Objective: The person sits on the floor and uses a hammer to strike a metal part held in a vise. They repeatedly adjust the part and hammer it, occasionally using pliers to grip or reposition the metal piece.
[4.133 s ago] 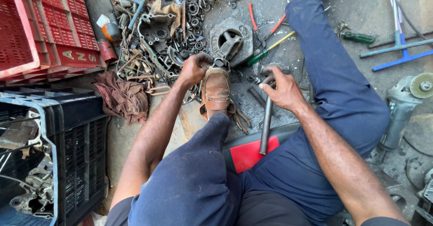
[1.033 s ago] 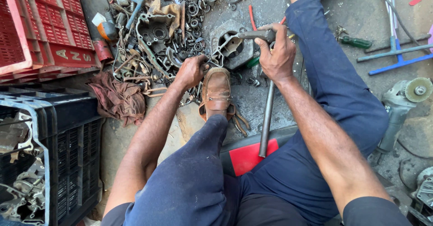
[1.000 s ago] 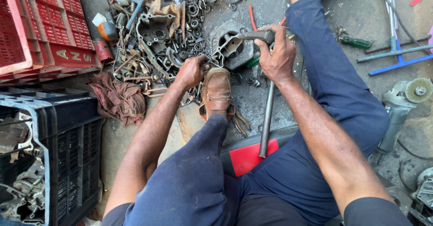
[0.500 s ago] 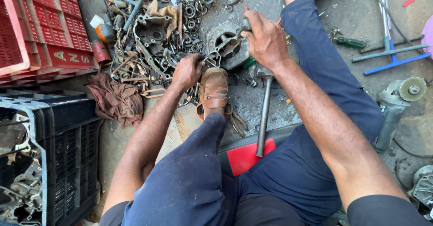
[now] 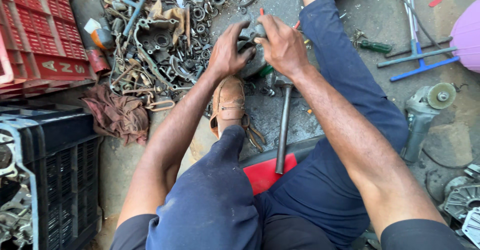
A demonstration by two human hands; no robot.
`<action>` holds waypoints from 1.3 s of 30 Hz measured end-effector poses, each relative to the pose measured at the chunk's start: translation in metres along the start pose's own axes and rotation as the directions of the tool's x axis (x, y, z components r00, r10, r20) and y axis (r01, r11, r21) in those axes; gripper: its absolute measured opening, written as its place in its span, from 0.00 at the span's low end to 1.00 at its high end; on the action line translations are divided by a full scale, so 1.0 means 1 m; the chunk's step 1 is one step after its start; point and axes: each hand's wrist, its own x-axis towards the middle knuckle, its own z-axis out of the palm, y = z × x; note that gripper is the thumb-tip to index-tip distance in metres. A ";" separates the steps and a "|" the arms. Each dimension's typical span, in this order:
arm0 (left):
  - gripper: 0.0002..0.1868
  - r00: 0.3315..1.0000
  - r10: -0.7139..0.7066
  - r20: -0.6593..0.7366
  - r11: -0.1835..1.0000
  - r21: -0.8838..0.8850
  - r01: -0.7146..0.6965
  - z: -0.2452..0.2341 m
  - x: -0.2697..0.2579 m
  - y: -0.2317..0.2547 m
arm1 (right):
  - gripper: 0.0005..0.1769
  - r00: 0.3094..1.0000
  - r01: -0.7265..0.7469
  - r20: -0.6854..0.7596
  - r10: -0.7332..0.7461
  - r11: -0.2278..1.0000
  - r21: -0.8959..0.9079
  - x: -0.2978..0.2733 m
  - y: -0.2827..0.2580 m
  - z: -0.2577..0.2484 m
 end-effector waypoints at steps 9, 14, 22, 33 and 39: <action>0.17 0.989 -0.088 0.122 0.994 -0.055 0.096 0.011 0.024 -0.003 | 0.20 0.985 -0.161 0.104 0.135 0.936 0.313 0.003 0.025 0.007; 0.13 0.992 -0.074 0.101 0.973 -0.210 0.094 0.000 0.021 0.003 | 0.35 0.830 -0.531 0.358 0.428 0.804 0.270 -0.024 0.060 0.049; 0.14 0.991 -0.105 0.079 0.987 -0.113 0.113 -0.010 0.014 0.013 | 0.17 0.950 -0.205 0.248 0.190 0.978 0.033 -0.015 0.066 0.086; 0.12 0.997 -0.014 0.075 0.998 -0.054 0.018 -0.022 0.009 0.032 | 0.16 0.976 -0.083 0.199 0.085 0.996 -0.018 -0.026 0.048 0.069; 0.11 0.979 -0.147 0.141 0.981 -0.105 0.163 -0.010 0.016 0.036 | 0.12 0.973 -0.172 0.138 0.185 0.980 -0.100 -0.037 0.051 0.074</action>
